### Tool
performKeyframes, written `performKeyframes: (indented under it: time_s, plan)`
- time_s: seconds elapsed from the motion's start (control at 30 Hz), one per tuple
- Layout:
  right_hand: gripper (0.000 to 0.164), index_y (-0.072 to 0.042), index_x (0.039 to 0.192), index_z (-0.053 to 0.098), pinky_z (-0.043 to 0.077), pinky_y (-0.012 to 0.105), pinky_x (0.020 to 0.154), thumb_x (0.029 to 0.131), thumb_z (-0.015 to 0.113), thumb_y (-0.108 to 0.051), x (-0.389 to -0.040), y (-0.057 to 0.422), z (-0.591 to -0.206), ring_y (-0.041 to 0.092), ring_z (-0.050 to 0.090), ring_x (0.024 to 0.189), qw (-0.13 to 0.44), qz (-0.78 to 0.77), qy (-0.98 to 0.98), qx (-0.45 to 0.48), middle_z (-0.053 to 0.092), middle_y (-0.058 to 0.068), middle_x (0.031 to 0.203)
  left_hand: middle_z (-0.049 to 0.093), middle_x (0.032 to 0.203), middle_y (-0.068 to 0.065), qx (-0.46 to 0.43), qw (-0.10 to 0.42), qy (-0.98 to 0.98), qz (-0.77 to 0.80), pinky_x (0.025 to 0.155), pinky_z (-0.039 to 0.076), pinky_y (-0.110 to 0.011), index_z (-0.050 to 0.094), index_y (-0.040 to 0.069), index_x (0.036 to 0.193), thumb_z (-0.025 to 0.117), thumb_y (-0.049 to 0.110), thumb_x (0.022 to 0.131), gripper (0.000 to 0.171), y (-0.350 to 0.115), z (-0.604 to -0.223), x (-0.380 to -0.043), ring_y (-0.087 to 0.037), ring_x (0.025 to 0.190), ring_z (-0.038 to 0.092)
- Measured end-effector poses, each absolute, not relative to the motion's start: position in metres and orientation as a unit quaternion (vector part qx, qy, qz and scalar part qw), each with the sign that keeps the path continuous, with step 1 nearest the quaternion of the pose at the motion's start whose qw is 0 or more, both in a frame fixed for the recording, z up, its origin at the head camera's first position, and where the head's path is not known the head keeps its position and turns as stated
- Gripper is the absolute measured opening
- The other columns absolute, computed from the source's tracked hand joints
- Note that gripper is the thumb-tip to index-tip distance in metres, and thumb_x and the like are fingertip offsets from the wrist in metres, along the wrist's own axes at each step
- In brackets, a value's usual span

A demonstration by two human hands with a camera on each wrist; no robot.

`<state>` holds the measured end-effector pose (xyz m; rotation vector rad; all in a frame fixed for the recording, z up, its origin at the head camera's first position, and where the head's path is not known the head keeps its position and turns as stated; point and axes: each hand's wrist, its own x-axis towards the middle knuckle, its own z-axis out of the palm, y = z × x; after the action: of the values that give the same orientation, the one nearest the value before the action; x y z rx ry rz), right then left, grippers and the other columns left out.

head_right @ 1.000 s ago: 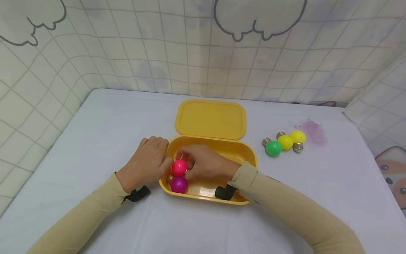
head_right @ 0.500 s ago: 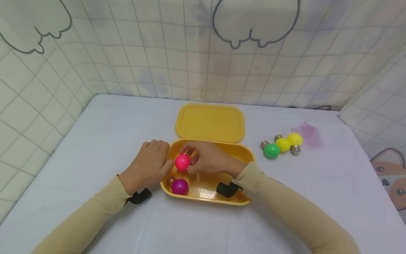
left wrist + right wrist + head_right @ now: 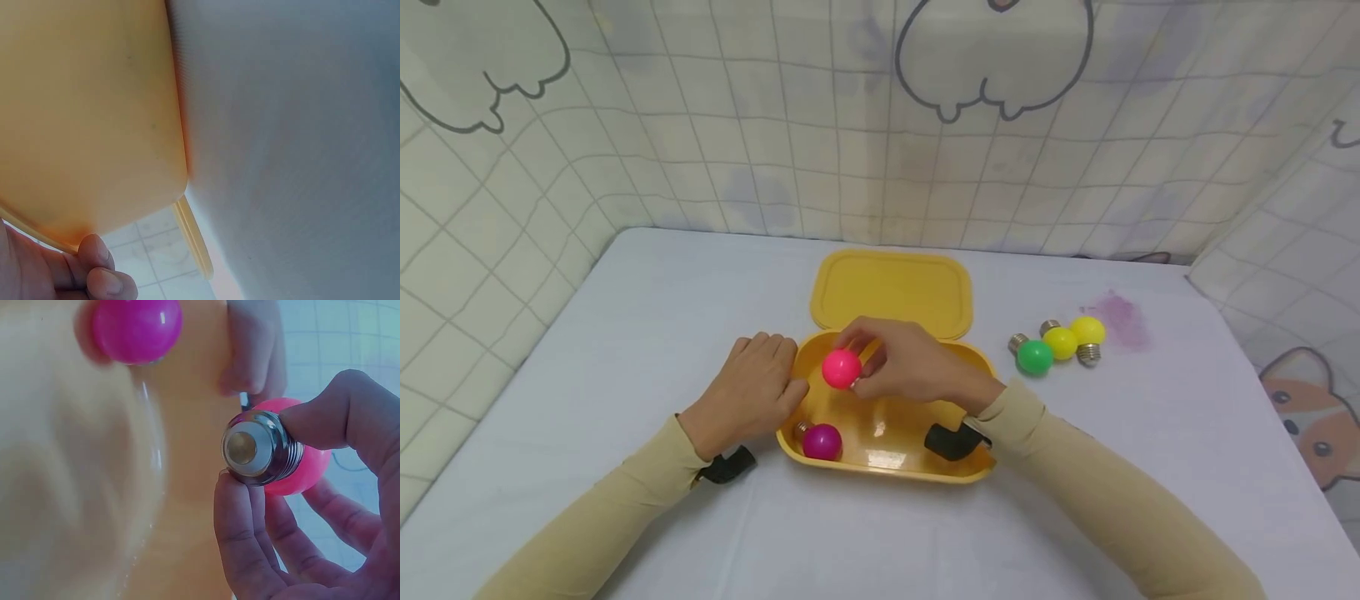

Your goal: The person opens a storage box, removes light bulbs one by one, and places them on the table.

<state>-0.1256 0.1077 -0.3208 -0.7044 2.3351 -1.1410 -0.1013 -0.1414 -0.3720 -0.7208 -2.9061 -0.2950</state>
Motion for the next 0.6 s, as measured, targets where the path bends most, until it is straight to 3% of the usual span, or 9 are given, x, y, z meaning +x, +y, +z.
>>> performKeyframes:
  time_s: [0.6]
  plan:
    - [0.045,-0.021,0.126,0.062,0.06,0.031,0.086,0.084,0.078,-0.016,-0.118,0.124,-0.308,0.02,0.072,0.093,0.219,-0.44,0.835,-0.246,0.064,0.006,0.126,0.041,0.07,-0.004,-0.246,0.081,-0.96,-0.107,0.073,0.032,-0.035,0.044,0.009,0.08,0.054,0.023,0.089,0.02,-0.141,-0.373,-0.101,-0.022,0.072,0.04]
